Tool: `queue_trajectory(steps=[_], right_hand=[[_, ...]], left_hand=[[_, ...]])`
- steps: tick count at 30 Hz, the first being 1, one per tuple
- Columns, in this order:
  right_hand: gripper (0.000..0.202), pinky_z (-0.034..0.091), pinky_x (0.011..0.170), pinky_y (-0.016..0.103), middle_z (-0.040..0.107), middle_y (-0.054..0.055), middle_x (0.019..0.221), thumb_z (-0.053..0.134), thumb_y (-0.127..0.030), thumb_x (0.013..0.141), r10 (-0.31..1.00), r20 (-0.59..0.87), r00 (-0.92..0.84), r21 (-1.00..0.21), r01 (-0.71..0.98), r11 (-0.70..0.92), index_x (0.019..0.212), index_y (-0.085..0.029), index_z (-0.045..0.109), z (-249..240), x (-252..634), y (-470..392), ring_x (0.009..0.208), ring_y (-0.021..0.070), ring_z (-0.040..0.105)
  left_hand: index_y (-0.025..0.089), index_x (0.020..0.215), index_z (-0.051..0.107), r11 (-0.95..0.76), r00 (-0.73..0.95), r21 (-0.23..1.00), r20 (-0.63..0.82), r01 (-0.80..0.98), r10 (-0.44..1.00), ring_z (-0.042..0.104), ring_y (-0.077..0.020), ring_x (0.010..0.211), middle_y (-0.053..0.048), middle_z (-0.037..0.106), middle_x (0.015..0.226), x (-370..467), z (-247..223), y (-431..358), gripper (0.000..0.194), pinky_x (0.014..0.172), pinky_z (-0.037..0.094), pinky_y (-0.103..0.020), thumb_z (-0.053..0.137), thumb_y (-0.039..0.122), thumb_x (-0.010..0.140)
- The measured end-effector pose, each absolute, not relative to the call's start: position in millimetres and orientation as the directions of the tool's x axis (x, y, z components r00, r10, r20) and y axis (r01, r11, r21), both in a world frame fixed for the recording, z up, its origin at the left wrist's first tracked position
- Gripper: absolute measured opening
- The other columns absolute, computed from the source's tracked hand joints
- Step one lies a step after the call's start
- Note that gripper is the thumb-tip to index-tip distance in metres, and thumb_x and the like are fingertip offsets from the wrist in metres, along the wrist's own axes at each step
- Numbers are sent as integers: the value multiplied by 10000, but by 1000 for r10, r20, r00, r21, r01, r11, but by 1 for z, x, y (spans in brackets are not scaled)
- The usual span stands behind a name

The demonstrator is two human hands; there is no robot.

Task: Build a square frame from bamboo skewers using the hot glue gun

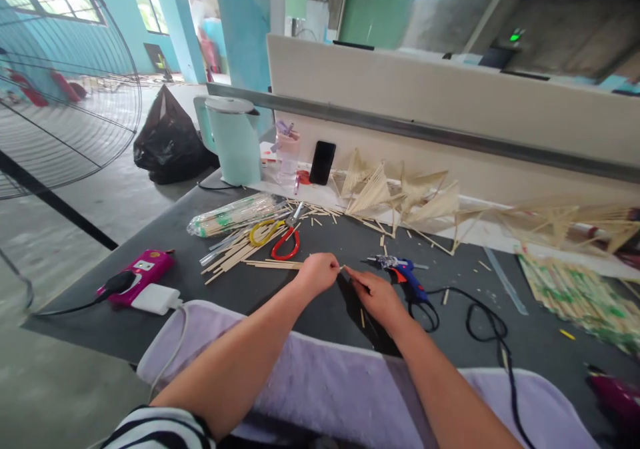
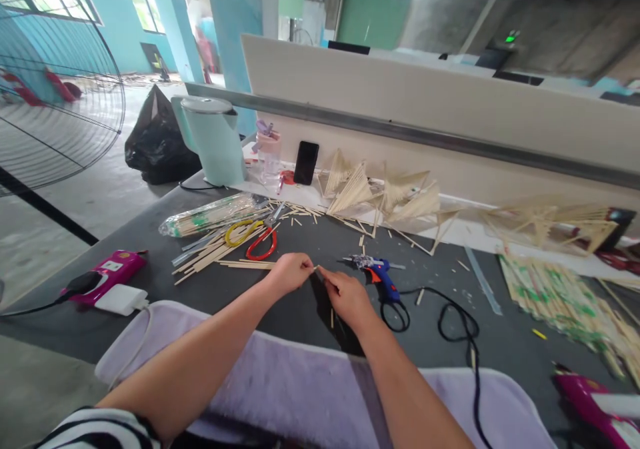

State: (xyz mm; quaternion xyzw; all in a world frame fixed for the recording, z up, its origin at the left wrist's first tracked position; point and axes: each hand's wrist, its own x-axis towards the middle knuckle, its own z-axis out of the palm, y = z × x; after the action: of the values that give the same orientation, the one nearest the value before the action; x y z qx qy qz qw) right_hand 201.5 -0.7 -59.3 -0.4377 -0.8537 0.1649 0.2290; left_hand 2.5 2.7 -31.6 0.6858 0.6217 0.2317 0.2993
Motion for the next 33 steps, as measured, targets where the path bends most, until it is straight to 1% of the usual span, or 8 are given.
queue_trajectory(steps=[2,4,10,17,21,24,29,33], right_hand=[[422,565,876,376,752,74,1101,439,-211,945,822,253,-510,-485,668,564,1283,-263,686,-59,201,0,992,235,721],[418,562,889,370,746,83,1127,450,-197,936,823,264,-503,-491,664,564,1274,-241,692,-60,201,1,1010,230,718],[416,547,930,371,733,91,1169,463,-180,924,823,278,-496,-493,661,565,1273,-204,690,-65,200,5,1050,222,708],[412,542,944,369,729,74,1186,481,-183,914,816,299,-495,-495,650,576,1266,-220,693,-67,201,8,1083,216,699],[412,548,934,362,726,58,1192,492,-170,903,821,303,-484,-493,658,570,1246,-254,704,-66,201,7,1083,209,701],[416,541,946,359,723,59,1199,495,-167,903,816,306,-491,-487,656,577,1256,-249,699,-65,201,7,1091,206,697],[409,537,954,371,719,90,1202,507,-176,907,816,305,-491,-493,652,577,1270,-199,693,-64,202,8,1102,227,693],[397,519,993,370,709,55,1228,512,-189,916,830,293,-475,-544,631,553,1265,-242,695,-63,201,9,1140,210,676]], left_hand=[[218,846,745,-46,120,702,-57,711,991,644,-172,646,-27,685,626,3,-31,3,210,631,455,-251,543,271,826],[210,850,751,-55,123,697,-48,715,991,643,-166,632,-22,671,601,3,-30,3,216,634,461,-243,542,257,826],[187,884,770,-35,89,671,-46,740,995,669,-151,661,-28,693,639,6,-26,2,226,707,487,-232,553,230,833],[182,867,764,-28,87,673,-55,739,995,660,-148,618,-27,683,624,6,-26,3,211,700,494,-240,561,222,826],[175,847,751,-51,102,699,-32,713,994,624,-137,560,-2,616,534,5,-33,5,200,645,483,-230,565,240,817],[175,824,737,-57,110,715,-27,697,994,603,-128,523,13,583,501,5,-36,7,192,584,462,-217,559,246,805],[165,793,705,-24,112,736,-71,676,991,598,-129,470,16,563,482,5,-35,8,171,482,423,-198,556,248,789],[155,837,701,15,105,766,-107,642,989,587,-129,442,15,570,503,4,-35,10,178,437,427,-196,571,271,799]])
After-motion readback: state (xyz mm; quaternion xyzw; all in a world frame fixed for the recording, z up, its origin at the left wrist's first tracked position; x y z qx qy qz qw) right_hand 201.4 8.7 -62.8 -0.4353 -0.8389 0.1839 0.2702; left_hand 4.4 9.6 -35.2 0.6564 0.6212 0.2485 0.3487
